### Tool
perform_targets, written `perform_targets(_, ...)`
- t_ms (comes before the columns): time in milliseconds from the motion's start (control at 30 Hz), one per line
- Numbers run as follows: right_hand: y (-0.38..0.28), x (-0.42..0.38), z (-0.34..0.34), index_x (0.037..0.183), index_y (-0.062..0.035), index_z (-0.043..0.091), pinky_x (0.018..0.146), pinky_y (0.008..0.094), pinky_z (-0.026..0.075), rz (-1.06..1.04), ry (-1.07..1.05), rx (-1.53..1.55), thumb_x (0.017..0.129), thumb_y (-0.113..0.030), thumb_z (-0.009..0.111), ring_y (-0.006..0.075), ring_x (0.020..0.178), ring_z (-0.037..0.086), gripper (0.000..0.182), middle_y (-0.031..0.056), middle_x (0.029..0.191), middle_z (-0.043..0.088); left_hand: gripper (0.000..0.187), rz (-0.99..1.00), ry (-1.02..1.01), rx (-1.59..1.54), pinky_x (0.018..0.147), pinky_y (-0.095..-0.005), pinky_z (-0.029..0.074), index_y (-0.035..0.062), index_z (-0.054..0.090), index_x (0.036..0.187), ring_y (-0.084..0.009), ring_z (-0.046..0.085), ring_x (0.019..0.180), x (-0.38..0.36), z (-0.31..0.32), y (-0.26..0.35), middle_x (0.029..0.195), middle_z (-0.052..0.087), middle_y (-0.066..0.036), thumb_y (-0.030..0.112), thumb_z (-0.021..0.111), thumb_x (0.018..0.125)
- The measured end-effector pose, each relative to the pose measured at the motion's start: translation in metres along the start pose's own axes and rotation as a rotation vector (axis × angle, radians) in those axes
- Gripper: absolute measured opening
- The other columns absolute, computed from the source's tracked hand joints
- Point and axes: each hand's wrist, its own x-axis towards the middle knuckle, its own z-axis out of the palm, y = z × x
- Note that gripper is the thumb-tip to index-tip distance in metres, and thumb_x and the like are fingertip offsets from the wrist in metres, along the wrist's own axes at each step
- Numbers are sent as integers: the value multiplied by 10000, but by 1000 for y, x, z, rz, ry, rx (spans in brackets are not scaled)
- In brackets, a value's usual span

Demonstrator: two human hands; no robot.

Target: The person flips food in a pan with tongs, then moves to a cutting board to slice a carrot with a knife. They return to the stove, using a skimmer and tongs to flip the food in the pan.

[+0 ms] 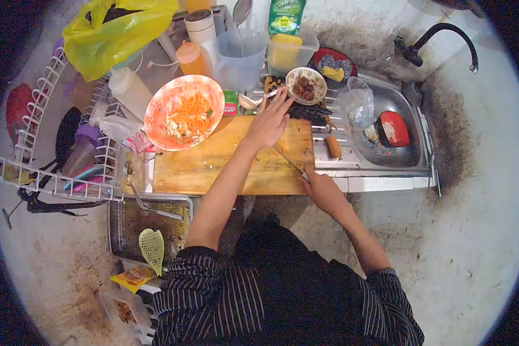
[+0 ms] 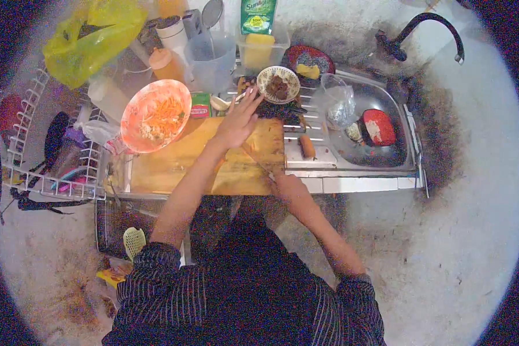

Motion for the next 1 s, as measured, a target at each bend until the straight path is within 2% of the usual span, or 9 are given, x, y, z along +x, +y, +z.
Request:
perform_targets(433,1,-1,1,1115,-35,421,585,513,434,7,-15,7,871,-263,478,439,676,561,340,282,679,560,481,2,11,5,1076,-446,58,71,249,1341,-243,104,1332,-1,0,2,1431,144,-131,171,359,884)
perform_targets(633,10,2,-8,1081,-51,442,609,502,442,-61,-5,142,875,-335,459,411,702,573,351,266,724,570,495,-11,-17,4,1073,-442,66,70,251,1341,-245,102,1332,7,-1,6,1429,145,-142,182,372,875)
perform_targets(833,15,0,-15,1019,-21,457,648,485,440,-79,-2,236,880,-325,459,417,759,564,334,262,764,575,488,8,7,66,1070,-454,60,52,256,1334,-247,95,1334,20,-1,11,1428,143,-149,190,365,879)
perform_targets(933,17,1,-13,1137,2,449,679,431,437,-71,-44,235,893,-295,448,398,790,570,385,267,835,578,482,22,5,132,1069,-458,59,55,263,1332,-248,97,1333,20,0,9,1428,140,-153,195,360,881)
perform_targets(1000,11,-1,-17,1116,9,451,685,430,436,-82,-59,260,895,-300,442,401,802,566,381,270,847,576,473,-25,-21,91,1070,-457,57,57,280,1323,-253,95,1333,16,-3,10,1425,151,-150,192,370,878)
